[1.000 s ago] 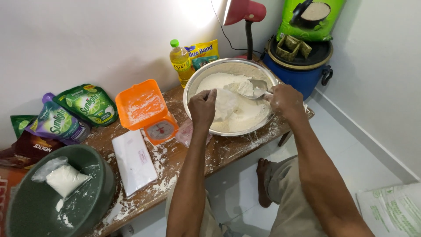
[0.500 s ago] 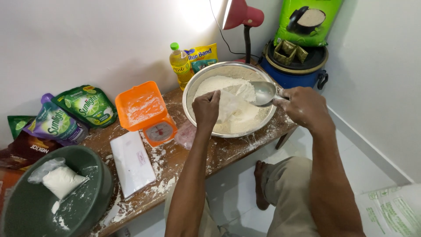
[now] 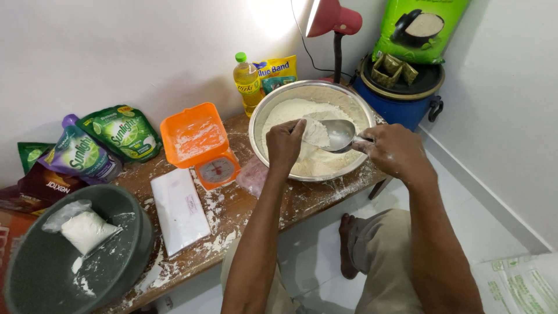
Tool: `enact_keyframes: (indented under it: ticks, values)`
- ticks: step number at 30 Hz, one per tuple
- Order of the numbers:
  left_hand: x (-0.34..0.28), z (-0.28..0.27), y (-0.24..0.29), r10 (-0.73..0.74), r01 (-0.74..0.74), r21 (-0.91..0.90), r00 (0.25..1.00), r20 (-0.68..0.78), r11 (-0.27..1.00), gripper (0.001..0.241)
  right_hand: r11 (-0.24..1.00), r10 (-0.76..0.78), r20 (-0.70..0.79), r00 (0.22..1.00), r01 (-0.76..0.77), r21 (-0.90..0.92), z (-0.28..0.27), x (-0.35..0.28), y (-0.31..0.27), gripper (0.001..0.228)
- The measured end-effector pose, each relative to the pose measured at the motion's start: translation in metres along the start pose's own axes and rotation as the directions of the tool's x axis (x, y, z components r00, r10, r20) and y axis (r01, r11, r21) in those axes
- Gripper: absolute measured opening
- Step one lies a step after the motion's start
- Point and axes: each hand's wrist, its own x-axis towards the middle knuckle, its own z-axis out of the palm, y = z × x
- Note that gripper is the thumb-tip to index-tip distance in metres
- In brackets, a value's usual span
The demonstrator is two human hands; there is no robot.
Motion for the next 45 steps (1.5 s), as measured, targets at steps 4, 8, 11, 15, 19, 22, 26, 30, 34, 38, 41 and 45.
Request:
enact_keyframes:
  ticks: [4, 8, 11, 15, 19, 22, 26, 30, 34, 38, 41, 45]
  values:
    - [0.012, 0.016, -0.036, 0.012, -0.012, 0.020, 1.000, 0.023, 1.000, 0.026, 0.999, 0.004, 0.003, 1.000, -0.004, -0.035, 0.012, 0.011, 0.001, 0.038]
    - [0.009, 0.014, -0.027, 0.038, -0.042, 0.062, 0.998, 0.056, 0.997, 0.026, 0.997, -0.004, -0.003, 1.000, 0.003, -0.076, 0.012, 0.012, -0.002, 0.037]
    - [0.010, 0.016, -0.030, 0.053, -0.060, 0.085, 0.995, 0.083, 0.995, 0.028, 0.996, 0.009, -0.004, 1.000, -0.010, -0.089, 0.011, 0.011, -0.002, 0.038]
    - [0.015, 0.016, -0.034, 0.107, -0.120, 0.139, 0.989, 0.098, 0.983, 0.027, 0.996, 0.050, 0.023, 0.998, -0.048, -0.079, 0.006, 0.005, -0.009, 0.037]
    - [0.015, 0.006, -0.032, 0.110, -0.128, 0.169, 0.988, 0.109, 0.977, 0.030, 0.997, 0.045, 0.010, 0.999, -0.044, -0.068, 0.005, 0.004, -0.011, 0.037]
    - [0.017, 0.008, -0.034, 0.110, -0.133, 0.165, 0.984, 0.144, 0.977, 0.032, 0.997, 0.044, -0.009, 0.999, -0.045, -0.067, 0.005, 0.006, -0.013, 0.035]
    - [0.013, 0.011, -0.033, 0.155, -0.184, 0.174, 0.973, 0.169, 0.967, 0.031, 0.977, 0.025, 0.006, 1.000, -0.023, -0.211, 0.023, 0.015, -0.013, 0.032]
    - [0.007, 0.006, -0.024, 0.178, -0.220, 0.214, 0.963, 0.201, 0.952, 0.031, 0.980, 0.030, 0.050, 0.998, -0.019, -0.196, 0.008, 0.001, -0.041, 0.029]
    - [0.007, 0.003, -0.021, 0.184, -0.215, 0.247, 0.973, 0.141, 0.945, 0.029, 0.947, -0.120, -0.034, 0.992, 0.104, -0.303, 0.006, 0.002, -0.046, 0.026]
    - [0.012, 0.009, -0.027, 0.114, -0.128, 0.158, 0.989, 0.096, 0.979, 0.027, 0.889, -0.189, -0.117, 0.975, 0.119, -0.442, 0.016, 0.020, -0.041, 0.026]
    - [0.011, 0.010, -0.027, 0.074, -0.079, 0.108, 0.996, 0.053, 0.991, 0.026, 0.845, -0.269, -0.154, 0.951, 0.157, -0.511, 0.009, 0.026, -0.053, 0.025]
    - [0.016, 0.012, -0.028, 0.034, -0.036, 0.062, 0.999, 0.026, 0.997, 0.024, 0.777, -0.333, -0.084, 0.939, 0.223, -0.588, -0.013, 0.028, -0.086, 0.021]
